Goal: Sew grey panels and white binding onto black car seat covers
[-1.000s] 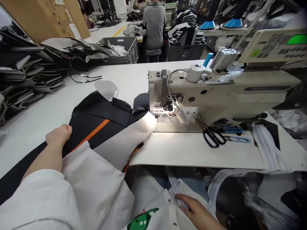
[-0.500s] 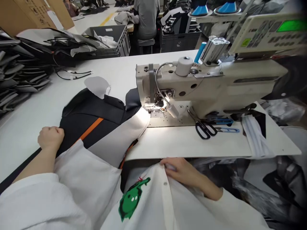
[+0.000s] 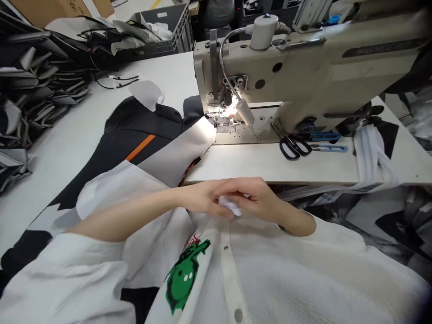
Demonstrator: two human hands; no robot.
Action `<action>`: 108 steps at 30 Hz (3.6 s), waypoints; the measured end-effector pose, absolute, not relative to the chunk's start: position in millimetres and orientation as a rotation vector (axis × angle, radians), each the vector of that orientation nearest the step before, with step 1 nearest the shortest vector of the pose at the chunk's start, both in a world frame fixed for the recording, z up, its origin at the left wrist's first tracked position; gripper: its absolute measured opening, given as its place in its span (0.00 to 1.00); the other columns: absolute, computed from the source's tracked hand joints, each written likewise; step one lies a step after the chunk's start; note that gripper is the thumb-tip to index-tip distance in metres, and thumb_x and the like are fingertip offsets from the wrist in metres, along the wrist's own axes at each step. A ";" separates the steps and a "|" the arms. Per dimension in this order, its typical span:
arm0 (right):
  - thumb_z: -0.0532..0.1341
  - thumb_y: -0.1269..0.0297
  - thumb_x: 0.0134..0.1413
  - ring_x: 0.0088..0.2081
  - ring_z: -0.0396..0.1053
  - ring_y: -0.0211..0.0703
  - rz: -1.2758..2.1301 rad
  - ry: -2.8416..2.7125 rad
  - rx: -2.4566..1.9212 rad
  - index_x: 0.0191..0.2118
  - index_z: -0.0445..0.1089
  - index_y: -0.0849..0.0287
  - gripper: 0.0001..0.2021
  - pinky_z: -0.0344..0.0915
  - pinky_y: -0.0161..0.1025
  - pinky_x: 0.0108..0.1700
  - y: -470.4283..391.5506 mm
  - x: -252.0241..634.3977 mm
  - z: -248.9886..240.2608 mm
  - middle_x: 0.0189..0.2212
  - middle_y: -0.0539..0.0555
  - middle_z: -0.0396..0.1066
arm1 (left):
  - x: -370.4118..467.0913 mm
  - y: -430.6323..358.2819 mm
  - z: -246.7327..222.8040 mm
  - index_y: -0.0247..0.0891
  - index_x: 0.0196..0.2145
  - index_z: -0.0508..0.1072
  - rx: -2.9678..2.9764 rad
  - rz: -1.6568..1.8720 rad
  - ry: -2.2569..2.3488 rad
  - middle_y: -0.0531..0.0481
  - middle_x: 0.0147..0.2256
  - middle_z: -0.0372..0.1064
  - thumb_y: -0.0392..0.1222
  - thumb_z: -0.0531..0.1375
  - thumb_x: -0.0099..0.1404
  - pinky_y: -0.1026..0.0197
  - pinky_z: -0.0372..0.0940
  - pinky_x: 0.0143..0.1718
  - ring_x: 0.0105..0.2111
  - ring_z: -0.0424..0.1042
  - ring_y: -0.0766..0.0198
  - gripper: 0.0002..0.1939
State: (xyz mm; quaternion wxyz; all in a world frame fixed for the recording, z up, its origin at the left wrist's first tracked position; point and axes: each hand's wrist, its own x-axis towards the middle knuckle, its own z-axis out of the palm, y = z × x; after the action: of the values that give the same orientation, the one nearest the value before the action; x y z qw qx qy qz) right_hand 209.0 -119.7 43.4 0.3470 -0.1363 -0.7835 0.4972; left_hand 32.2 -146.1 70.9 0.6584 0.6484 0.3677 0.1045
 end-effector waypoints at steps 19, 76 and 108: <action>0.60 0.57 0.57 0.28 0.67 0.38 1.663 -1.998 -0.767 0.33 0.74 0.59 0.11 0.60 0.33 0.30 -65.4 295.1 -18.1 0.27 0.52 0.71 | 24.2 -42.4 89.2 0.34 0.30 0.70 2.667 -0.762 0.884 0.48 0.29 0.69 0.28 0.53 0.61 0.65 0.54 0.19 0.21 0.64 0.66 0.07; 0.59 0.50 0.54 0.49 0.60 0.57 0.133 -2.683 -1.040 0.57 0.60 0.70 0.32 0.55 0.46 0.47 45.9 151.5 -42.6 0.51 0.64 0.64 | -40.0 -4.8 30.5 0.37 0.66 0.35 1.454 -0.005 1.330 0.61 0.19 0.53 0.36 0.47 0.61 0.69 0.59 0.17 0.14 0.58 0.70 0.38; 0.51 0.74 0.50 0.39 0.57 0.52 0.008 -2.683 -0.858 0.53 0.63 0.72 0.23 0.57 0.45 0.42 60.4 146.7 -50.4 0.40 0.64 0.64 | -24.6 -3.4 17.1 0.32 0.66 0.34 1.539 -0.052 1.347 0.59 0.15 0.58 0.33 0.46 0.58 0.65 0.58 0.16 0.12 0.61 0.64 0.40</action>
State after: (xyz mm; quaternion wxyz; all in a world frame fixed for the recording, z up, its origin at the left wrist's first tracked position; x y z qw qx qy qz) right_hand 146.7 60.4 -50.4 0.1617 -0.3006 -0.9400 0.0028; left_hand -24.6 -3.4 17.1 0.5208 0.6420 0.5622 -0.0219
